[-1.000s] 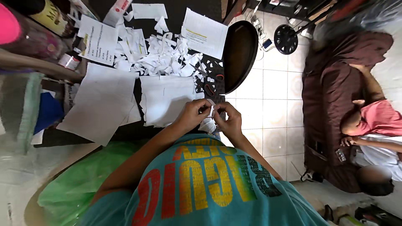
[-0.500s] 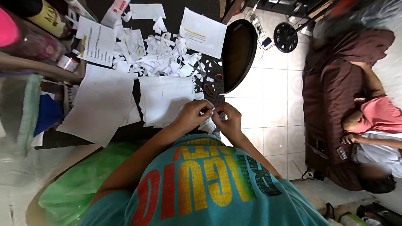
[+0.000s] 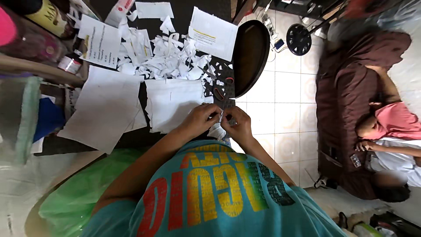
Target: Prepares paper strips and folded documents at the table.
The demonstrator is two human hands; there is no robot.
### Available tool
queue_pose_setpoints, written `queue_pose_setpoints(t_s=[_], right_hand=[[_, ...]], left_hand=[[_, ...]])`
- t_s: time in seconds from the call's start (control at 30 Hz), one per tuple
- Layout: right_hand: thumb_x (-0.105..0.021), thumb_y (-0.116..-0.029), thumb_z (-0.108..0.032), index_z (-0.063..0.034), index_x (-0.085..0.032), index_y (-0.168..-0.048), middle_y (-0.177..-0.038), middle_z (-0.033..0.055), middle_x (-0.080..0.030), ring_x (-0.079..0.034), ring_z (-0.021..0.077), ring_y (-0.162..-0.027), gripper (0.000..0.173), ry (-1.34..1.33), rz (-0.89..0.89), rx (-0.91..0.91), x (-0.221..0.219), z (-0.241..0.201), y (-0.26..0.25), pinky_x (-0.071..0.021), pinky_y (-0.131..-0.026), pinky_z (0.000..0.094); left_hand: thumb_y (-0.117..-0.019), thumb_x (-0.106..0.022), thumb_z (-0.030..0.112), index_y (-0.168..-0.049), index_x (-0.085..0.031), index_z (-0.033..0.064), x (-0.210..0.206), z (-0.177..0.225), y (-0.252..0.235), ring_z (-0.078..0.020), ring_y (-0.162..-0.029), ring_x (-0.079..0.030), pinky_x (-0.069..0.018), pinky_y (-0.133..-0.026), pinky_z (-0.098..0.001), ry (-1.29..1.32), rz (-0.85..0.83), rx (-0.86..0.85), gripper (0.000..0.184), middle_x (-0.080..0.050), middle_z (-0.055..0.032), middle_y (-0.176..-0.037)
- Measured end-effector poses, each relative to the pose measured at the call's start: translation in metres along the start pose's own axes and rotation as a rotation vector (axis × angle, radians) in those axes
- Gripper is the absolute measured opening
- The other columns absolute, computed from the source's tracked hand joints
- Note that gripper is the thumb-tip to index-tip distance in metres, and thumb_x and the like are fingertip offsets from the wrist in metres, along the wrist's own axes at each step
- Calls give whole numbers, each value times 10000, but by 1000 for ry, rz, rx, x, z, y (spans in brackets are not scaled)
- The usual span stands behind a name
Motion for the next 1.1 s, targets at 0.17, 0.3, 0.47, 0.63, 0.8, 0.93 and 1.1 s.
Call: queue_pose_setpoints(t_s=[0.17, 0.3, 0.47, 0.63, 0.8, 0.93, 1.1], right_hand=[[-659, -831, -34, 48, -659, -849, -812, 124, -675, -646, 123, -715, 83, -117, 61, -97, 0, 4, 1, -556, -664, 246], [-658, -822, -23, 40, -643, -860, -830, 92, -670, -638, 83, -743, 76, -269, 77, -192, -1, 8, 5, -555, -704, 234], [-649, -830, 7, 21, -642, -925, -812, 10, -652, -621, 16, -724, 96, -411, 91, -366, -3, 22, 17, -557, -704, 206], [-668, -840, -29, 50, -667, -901, -777, 105, -657, -633, 143, -682, 101, -97, -48, -386, -9, 54, 33, -550, -651, 316], [-701, -893, -41, 97, -666, -1019, -992, 234, -673, -678, 334, -887, 190, 43, -271, -470, -19, 62, 33, -574, -802, 489], [-430, -1091, -288, 10, -599, -1216, -1074, 37, -670, -649, 84, -980, 365, -558, -174, -583, -9, 39, 14, -556, -892, 316], [-467, -1063, -406, -80, -604, -1274, -1127, -3, -673, -662, 91, -985, 412, -988, -137, -747, -15, 18, -1, -570, -884, 321]], left_hand=[[-945, -605, 40, -950, -691, -33, -3, 0, -2, -150, -833, -667, -543, -806, -269, 50, 41, 17, 113, -689, -131, -885], [-935, -619, 33, -941, -687, -41, -4, -3, -1, -101, -801, -654, -531, -786, -225, 118, 107, 54, 101, -686, -118, -858], [-944, -590, 29, -963, -672, -54, 2, -8, 1, -65, -809, -637, -519, -799, -202, 169, 143, 77, 118, -677, -102, -866], [-949, -577, 24, -988, -664, -57, 11, -8, 2, -44, -827, -633, -523, -814, -199, 196, 157, 112, 124, -673, -88, -900], [-946, -573, 18, -992, -661, -79, 13, -8, 0, -77, -826, -645, -534, -815, -230, 194, 171, 71, 139, -681, -123, -906], [-944, -591, 35, -988, -675, -53, 8, -5, -1, -112, -839, -651, -534, -821, -249, 121, 143, 37, 129, -683, -129, -907], [-986, -591, 37, -1093, -698, -47, -4, -2, -5, -255, -961, -673, -544, -903, -385, 3, 32, 38, 173, -686, -182, -1034]])
Point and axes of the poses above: each hand's wrist, its own y-axis away from the middle knuckle, its own x-axis out of the back of the hand, z = x × y, the point moved 4 cm from there along -y, towards the middle knuckle
